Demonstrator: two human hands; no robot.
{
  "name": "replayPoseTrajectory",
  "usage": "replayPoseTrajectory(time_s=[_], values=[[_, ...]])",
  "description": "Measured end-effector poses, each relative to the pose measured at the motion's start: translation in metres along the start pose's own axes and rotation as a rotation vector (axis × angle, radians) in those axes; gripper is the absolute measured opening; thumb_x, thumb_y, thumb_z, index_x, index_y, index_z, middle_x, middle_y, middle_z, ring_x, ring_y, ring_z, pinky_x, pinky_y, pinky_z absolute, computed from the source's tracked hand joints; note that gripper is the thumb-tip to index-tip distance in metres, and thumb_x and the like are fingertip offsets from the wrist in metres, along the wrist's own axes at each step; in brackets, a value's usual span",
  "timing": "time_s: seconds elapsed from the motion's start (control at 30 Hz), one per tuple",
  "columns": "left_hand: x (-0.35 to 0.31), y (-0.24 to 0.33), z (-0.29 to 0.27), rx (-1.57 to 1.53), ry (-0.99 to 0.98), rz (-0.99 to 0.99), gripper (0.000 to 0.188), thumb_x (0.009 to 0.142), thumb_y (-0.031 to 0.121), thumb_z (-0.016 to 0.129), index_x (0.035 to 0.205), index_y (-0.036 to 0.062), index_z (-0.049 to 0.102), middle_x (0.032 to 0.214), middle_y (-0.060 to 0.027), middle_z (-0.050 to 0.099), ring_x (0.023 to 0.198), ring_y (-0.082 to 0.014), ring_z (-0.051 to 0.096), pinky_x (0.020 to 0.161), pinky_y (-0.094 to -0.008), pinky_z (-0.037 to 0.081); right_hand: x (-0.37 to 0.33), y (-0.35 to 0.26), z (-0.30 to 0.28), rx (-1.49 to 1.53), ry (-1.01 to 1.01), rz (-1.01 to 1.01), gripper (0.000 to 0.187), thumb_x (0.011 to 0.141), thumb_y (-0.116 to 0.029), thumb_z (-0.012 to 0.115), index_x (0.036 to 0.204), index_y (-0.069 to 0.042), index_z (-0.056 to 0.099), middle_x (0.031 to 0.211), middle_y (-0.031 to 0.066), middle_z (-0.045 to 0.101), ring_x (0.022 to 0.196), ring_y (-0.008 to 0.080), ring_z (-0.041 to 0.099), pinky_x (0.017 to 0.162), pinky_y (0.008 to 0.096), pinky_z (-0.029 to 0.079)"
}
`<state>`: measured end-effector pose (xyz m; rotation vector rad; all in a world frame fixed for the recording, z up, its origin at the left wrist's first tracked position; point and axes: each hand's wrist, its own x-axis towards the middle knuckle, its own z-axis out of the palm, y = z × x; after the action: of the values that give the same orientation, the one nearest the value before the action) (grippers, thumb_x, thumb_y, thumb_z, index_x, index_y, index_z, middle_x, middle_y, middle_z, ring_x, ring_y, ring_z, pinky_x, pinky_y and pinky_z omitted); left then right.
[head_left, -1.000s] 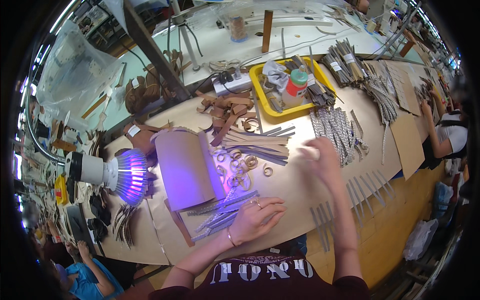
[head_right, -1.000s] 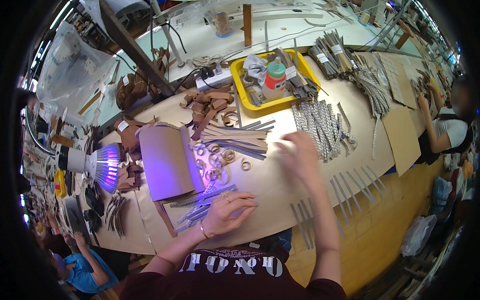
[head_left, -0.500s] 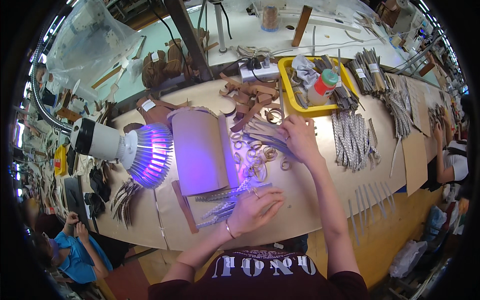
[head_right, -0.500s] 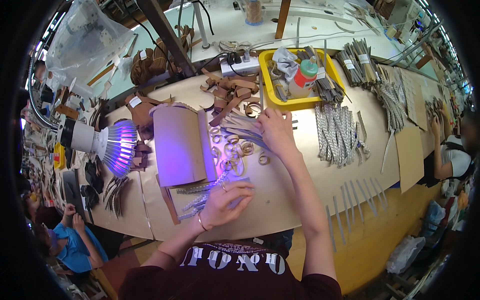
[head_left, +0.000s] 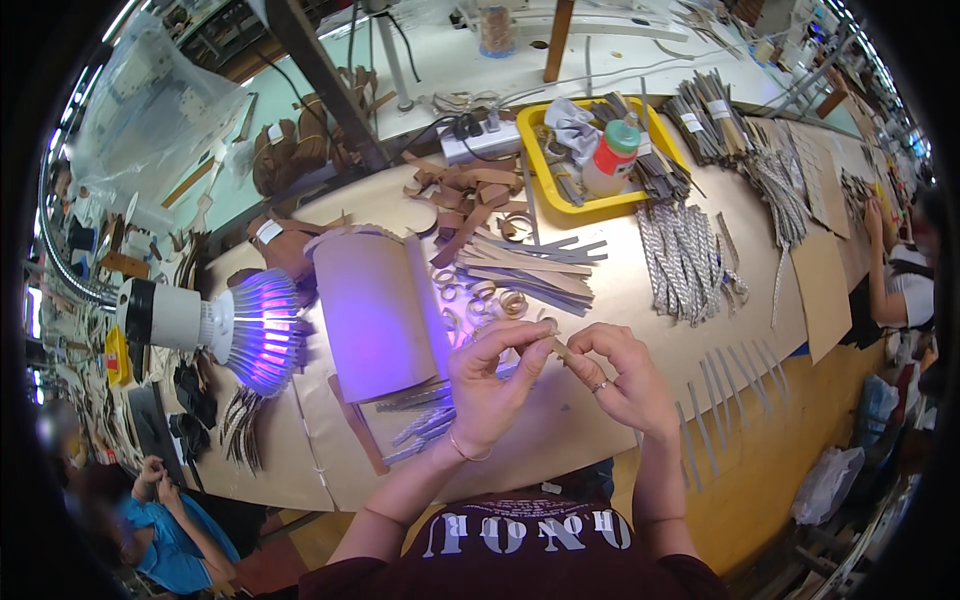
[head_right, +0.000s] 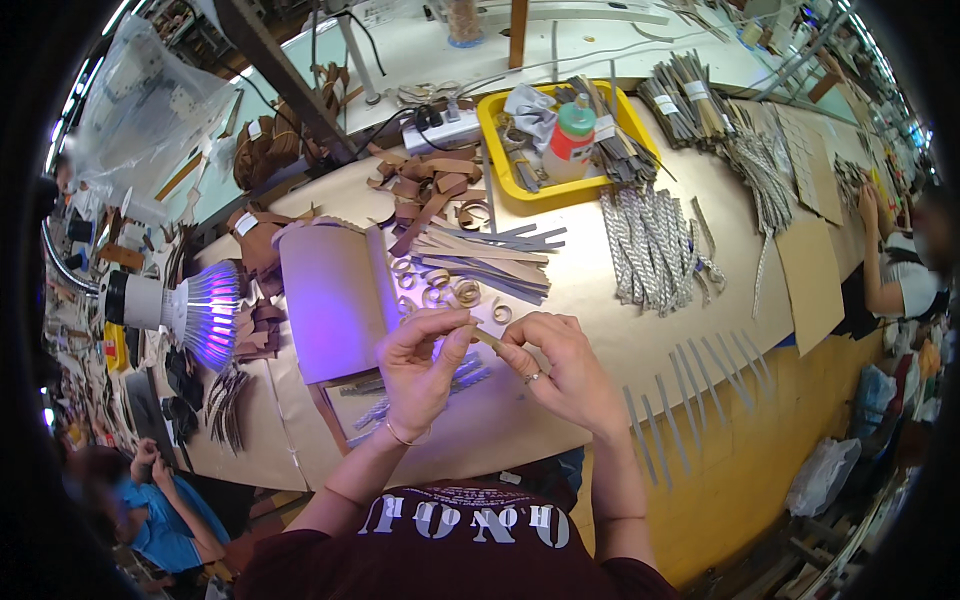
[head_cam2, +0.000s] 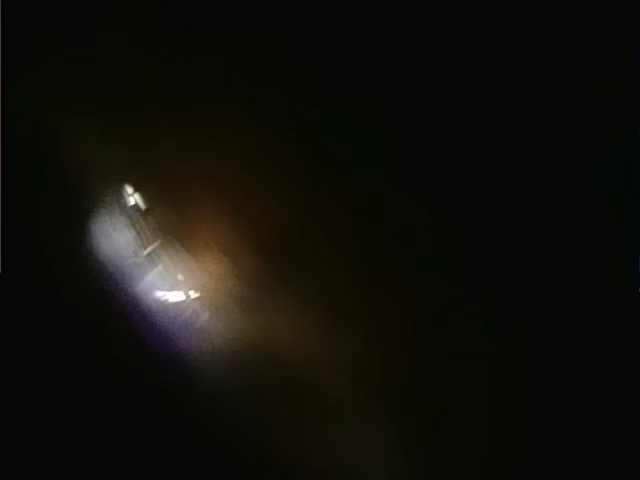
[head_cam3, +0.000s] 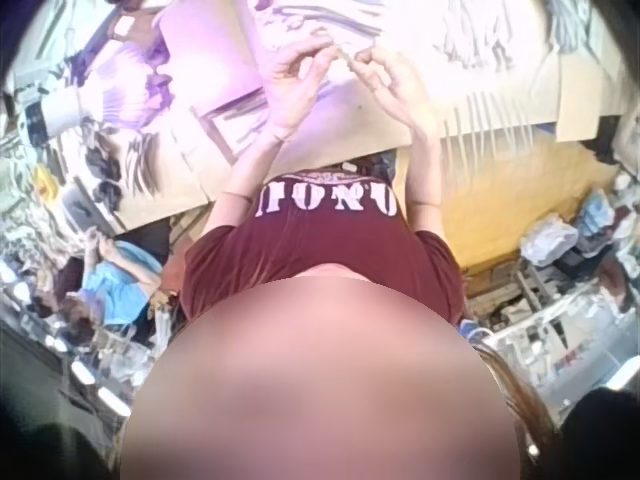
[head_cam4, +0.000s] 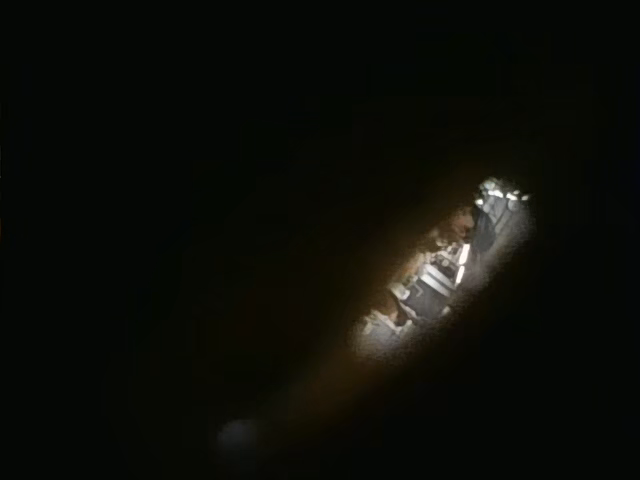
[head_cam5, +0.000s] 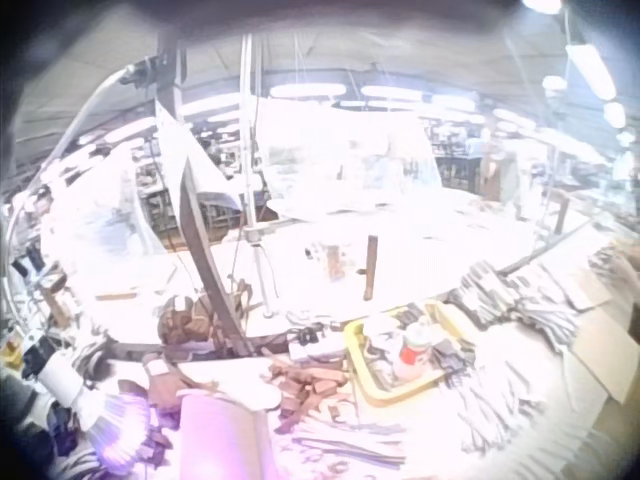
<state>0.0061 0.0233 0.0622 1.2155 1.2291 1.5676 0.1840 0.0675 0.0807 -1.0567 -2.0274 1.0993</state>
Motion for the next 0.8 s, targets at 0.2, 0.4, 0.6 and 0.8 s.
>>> replayPoseTrajectory(time_s=[0.2,0.4,0.6,0.8], values=[[0.006,0.004,0.011,0.411,-0.028,0.528,0.027,0.071,-0.009,0.078,0.096,0.0025,0.072,0.094,-0.0118,0.072,0.077,-0.0200,0.067,0.068,-0.0287,0.053,-0.024,-0.033,-0.002,0.079,0.435,0.154,0.007,0.086,-0.003,0.068,0.088,0.001,0.063,0.089,0.0078,0.062,0.082,0.0170,0.057,0.079,0.0283,0.044],[0.006,0.007,0.019,0.464,-0.129,0.687,0.033,0.066,-0.003,0.081,0.098,0.0044,0.074,0.097,-0.0076,0.071,0.077,-0.0204,0.067,0.064,-0.0298,0.050,-0.037,-0.051,-0.002,0.373,0.386,0.209,0.006,0.088,0.001,0.066,0.093,0.002,0.067,0.089,0.0061,0.061,0.080,0.0112,0.053,0.076,0.0248,0.043],[0.003,0.010,0.019,0.521,-0.170,0.732,0.033,0.068,-0.004,0.079,0.100,0.0015,0.073,0.099,-0.0097,0.070,0.076,-0.0217,0.068,0.061,-0.0303,0.052,-0.037,-0.046,-0.003,0.343,0.402,0.154,0.007,0.089,-0.002,0.067,0.094,0.003,0.067,0.090,0.0079,0.063,0.077,0.0119,0.059,0.069,0.0255,0.047],[0.005,0.010,0.024,0.515,-0.183,0.706,0.032,0.069,-0.006,0.077,0.100,-0.0010,0.072,0.100,-0.0114,0.070,0.076,-0.0231,0.069,0.062,-0.0318,0.054,-0.034,-0.042,-0.001,0.250,0.419,0.104,0.006,0.090,-0.001,0.064,0.094,0.003,0.064,0.092,0.0093,0.062,0.075,0.0149,0.057,0.069,0.0273,0.047]])
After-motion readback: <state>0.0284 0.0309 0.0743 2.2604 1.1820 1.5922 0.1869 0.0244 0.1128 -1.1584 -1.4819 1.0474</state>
